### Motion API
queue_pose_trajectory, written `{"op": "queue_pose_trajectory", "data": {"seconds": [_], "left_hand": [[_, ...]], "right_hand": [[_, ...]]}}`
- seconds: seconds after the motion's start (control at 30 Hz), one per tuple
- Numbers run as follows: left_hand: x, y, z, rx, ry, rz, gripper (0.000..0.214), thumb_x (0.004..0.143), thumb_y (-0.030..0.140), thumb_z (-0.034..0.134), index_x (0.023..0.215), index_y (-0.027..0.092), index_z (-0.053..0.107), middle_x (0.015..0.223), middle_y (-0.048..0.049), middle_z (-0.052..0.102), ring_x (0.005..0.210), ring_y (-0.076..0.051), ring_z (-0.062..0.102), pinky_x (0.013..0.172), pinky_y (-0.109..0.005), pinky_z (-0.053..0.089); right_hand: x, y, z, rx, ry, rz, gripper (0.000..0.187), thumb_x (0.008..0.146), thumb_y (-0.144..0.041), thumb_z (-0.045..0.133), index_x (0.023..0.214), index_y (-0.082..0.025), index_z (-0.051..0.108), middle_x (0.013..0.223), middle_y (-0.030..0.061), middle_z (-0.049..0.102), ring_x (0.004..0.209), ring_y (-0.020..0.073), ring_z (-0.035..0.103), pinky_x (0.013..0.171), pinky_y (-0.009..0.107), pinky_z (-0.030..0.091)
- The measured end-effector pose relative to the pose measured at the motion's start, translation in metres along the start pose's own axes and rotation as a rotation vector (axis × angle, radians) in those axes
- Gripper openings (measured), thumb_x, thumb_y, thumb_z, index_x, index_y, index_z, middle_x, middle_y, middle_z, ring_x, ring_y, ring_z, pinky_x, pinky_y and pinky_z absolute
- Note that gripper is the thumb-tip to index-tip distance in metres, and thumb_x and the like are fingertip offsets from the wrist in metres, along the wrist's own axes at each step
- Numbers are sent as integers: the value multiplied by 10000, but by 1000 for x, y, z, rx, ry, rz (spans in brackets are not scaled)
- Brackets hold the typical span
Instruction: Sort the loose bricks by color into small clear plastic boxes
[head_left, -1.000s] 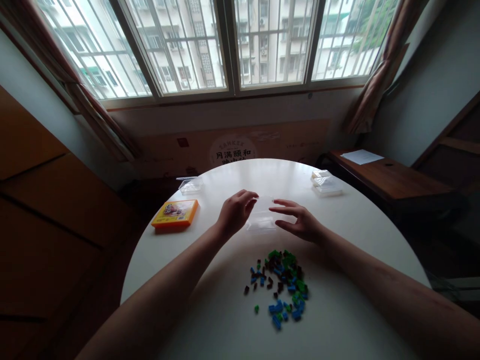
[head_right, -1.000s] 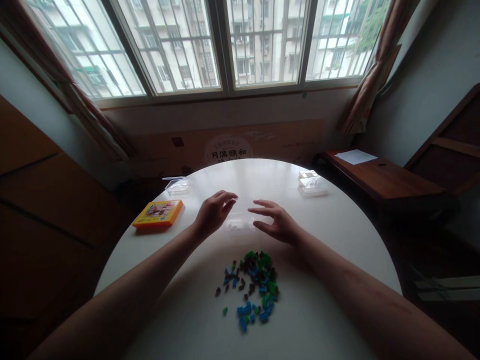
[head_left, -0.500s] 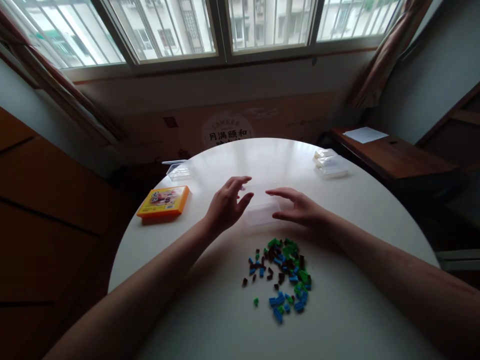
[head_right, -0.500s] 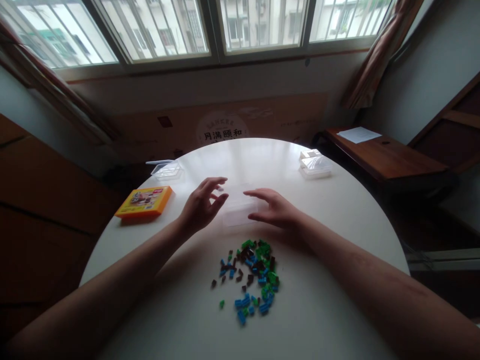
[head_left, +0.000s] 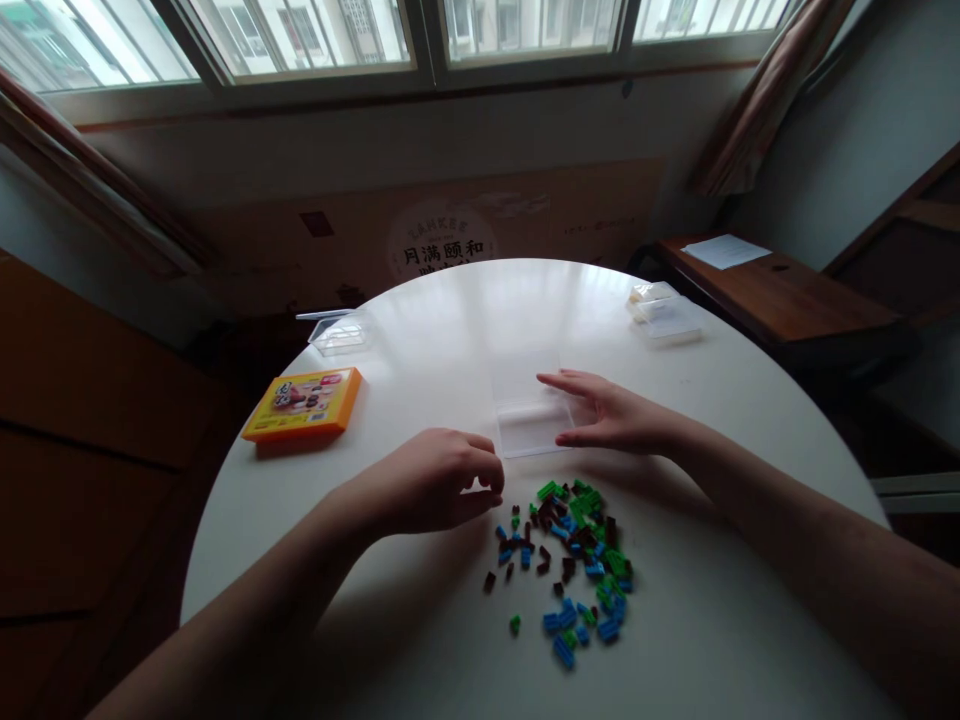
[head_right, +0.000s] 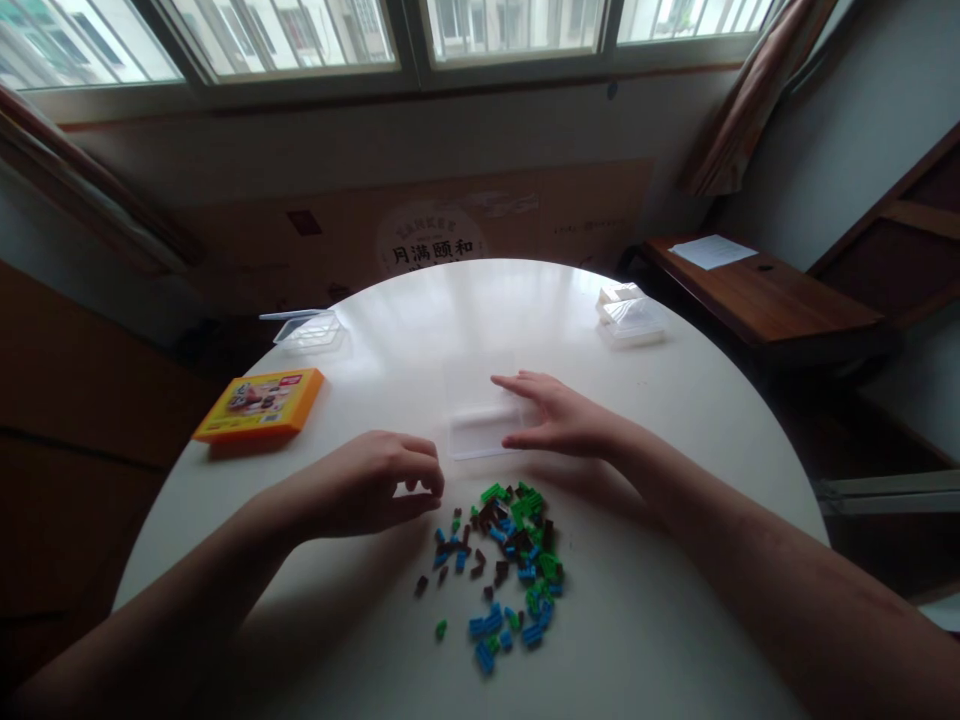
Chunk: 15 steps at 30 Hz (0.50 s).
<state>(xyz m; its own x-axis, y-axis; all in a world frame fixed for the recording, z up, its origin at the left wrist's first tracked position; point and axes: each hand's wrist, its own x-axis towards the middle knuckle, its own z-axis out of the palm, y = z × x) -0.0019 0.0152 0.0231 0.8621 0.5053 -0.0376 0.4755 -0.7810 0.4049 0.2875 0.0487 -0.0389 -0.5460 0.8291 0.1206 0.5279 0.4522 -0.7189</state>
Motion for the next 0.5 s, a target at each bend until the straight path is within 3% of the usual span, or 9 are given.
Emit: {"op": "queue_pose_trajectory", "data": {"seconds": [0.1,0.27,0.5], "left_hand": [[1,0,0,-25,-53,-21,86,830,187,618,775,217,678,782,20,665,623,-84,580,592,-199,414],[2,-4,0,-57,-93,-26,71,815,192,635,757,206,673,732,16,649,601,-90,554,573,-193,398],[6,-11,0,-191,-203,-63,85,813,220,649,748,181,689,707,6,647,599,-100,549,573,-197,413]], "right_hand": [[-1,0,-1,-52,-23,50,837,746,-557,741,1478,-342,396,1554,86,340,1454,368,196,1138,616,241],[-2,1,-2,-97,-14,64,820,735,-577,742,1459,-354,428,1607,79,194,1467,394,101,1127,658,210],[-3,-5,-1,-296,41,10,821,765,-643,673,1451,-247,457,1626,99,12,1475,368,10,1146,622,156]]}}
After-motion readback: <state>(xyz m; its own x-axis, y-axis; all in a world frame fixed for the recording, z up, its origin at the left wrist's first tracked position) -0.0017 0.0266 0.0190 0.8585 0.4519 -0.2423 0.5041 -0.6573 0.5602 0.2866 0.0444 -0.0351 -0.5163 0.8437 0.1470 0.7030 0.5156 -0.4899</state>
